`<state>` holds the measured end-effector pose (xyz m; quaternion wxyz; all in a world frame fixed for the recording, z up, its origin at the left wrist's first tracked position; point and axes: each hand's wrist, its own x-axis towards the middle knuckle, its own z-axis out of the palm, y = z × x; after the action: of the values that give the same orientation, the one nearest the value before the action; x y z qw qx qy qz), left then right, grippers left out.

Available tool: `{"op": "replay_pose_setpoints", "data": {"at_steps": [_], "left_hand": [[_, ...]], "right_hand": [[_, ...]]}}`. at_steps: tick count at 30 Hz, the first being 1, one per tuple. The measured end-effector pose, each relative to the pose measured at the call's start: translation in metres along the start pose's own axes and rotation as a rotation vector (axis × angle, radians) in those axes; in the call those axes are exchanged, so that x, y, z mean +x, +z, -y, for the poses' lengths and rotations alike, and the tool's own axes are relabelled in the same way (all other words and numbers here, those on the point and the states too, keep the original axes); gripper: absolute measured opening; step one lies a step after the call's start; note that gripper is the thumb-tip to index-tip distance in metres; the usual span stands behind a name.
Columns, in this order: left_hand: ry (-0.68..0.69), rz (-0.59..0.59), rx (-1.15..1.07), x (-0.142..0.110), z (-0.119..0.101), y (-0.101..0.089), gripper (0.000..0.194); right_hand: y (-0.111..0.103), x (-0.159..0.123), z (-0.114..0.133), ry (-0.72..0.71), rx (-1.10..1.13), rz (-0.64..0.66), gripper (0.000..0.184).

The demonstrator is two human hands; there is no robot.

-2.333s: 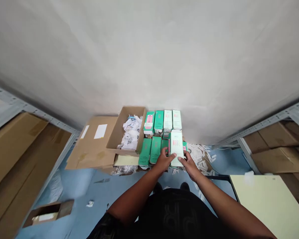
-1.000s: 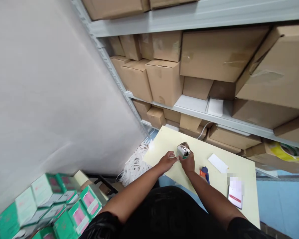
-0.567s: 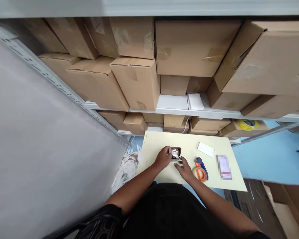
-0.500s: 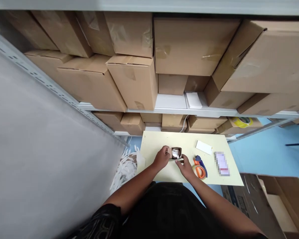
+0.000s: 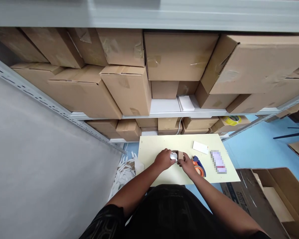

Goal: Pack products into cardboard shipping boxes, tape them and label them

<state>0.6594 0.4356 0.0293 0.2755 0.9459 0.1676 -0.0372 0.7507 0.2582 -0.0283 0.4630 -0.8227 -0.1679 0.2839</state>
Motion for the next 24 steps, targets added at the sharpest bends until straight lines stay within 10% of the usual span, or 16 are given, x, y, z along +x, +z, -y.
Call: {"op": "replay_pose_setpoints", "data": {"at_steps": [10, 24], "left_hand": [[-0.045, 0.056, 0.017, 0.024, -0.02, -0.007, 0.043], [-0.008, 0.123, -0.016, 0.021, -0.026, -0.018, 0.041]], "right_hand": [[-0.005, 0.024, 0.0, -0.161, -0.213, 0.257, 0.103], [-0.005, 0.027, 0.008, -0.258, -0.456, 0.28, 0.078]]}}
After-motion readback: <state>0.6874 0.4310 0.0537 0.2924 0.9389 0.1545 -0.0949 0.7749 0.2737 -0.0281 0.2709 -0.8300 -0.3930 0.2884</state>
